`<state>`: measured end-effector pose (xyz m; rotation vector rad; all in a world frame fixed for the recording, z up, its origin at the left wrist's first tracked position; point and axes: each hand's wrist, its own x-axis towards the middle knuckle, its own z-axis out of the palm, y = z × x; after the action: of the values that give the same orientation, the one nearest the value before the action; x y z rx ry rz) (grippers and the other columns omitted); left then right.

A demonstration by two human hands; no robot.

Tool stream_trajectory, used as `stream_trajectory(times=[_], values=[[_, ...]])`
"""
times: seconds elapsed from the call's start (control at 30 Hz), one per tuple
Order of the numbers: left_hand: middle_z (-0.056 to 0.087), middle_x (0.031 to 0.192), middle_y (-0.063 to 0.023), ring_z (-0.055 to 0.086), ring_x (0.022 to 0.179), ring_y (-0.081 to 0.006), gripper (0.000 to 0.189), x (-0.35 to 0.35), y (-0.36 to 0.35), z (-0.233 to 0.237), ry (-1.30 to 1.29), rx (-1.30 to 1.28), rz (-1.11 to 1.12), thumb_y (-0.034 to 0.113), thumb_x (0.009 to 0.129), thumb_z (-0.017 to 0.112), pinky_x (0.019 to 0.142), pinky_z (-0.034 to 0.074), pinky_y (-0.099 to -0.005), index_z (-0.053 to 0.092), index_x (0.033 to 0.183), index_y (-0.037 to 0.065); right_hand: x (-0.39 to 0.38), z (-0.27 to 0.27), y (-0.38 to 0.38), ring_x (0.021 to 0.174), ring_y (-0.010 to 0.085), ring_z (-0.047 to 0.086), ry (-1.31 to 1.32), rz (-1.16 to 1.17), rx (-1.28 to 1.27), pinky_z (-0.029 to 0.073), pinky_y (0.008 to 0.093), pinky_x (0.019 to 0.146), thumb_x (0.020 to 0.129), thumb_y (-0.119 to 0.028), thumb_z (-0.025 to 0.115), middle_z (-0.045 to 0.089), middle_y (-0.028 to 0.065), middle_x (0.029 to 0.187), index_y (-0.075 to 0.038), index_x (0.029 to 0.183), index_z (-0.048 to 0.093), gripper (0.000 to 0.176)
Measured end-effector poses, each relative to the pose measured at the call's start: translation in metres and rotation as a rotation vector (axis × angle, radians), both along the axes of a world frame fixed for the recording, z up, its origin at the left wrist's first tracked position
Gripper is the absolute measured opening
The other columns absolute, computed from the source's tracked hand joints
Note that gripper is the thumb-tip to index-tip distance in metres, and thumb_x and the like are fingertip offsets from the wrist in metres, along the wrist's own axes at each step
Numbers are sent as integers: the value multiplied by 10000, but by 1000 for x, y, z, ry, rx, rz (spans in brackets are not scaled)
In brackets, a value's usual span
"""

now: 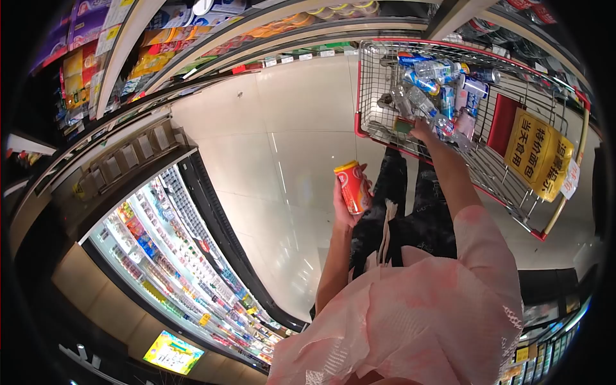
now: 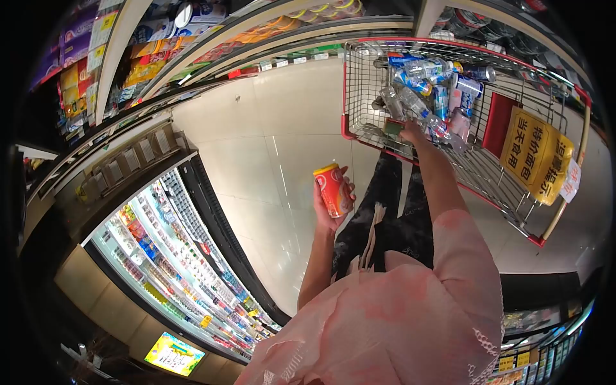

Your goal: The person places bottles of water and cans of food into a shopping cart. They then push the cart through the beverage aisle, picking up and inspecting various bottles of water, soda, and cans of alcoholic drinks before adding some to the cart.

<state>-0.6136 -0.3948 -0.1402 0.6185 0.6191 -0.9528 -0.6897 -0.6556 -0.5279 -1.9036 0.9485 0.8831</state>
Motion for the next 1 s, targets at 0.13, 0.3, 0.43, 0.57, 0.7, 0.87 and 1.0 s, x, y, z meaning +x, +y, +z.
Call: stream_trajectory(times=[0.13,0.3,0.43,0.57,0.7,0.87,1.0], values=[[696,1205,-134,713,1037,-257,711,-5,39,3,-60,174,-174,636,1082,395,903,590,-421,546,1420,28,4,51,-13,1237,419,641,11,124,-111,533,492,1042,672,-504,917,577,257,1446,11,1370,617,917],[712,1230,-139,720,1064,-259,691,10,71,1,-9,77,-357,617,1087,422,938,582,-407,554,1412,22,-25,109,-55,1036,318,747,-117,-345,308,606,434,869,737,-540,915,764,157,1127,52,1293,654,853],[705,1250,-170,717,1082,-268,626,27,62,18,-157,89,-365,533,1094,482,951,585,-416,533,1426,5,-17,321,-49,1075,219,739,-425,-997,887,620,346,831,950,-228,812,725,119,1249,-7,1472,511,642],[681,1280,-138,697,1091,-247,617,44,41,21,-314,-32,-352,534,1084,508,951,578,-415,514,1440,30,-28,387,-49,1319,317,633,-656,-869,1143,529,417,1103,936,-54,717,621,179,1448,8,1542,435,672],[686,1250,-135,688,1109,-263,579,50,7,49,-402,-76,-264,501,1084,528,988,563,-441,518,1442,45,14,507,-18,1346,412,590,-890,-904,1395,465,513,1157,933,-140,698,637,227,1388,44,1490,484,625],[699,1205,-137,699,1088,-274,577,40,-4,62,-312,-212,-133,525,1087,501,984,566,-471,550,1408,48,28,523,-8,1230,393,658,-837,-902,1382,521,500,1090,978,-256,712,680,231,1273,31,1426,534,561],[701,1200,-111,697,1033,-228,620,12,-3,85,-320,-295,58,555,1086,479,947,562,-451,525,1480,80,35,544,-11,1151,344,694,-845,-1028,1345,544,476,1053,1020,-288,677,712,180,1193,-3,1292,616,398]])
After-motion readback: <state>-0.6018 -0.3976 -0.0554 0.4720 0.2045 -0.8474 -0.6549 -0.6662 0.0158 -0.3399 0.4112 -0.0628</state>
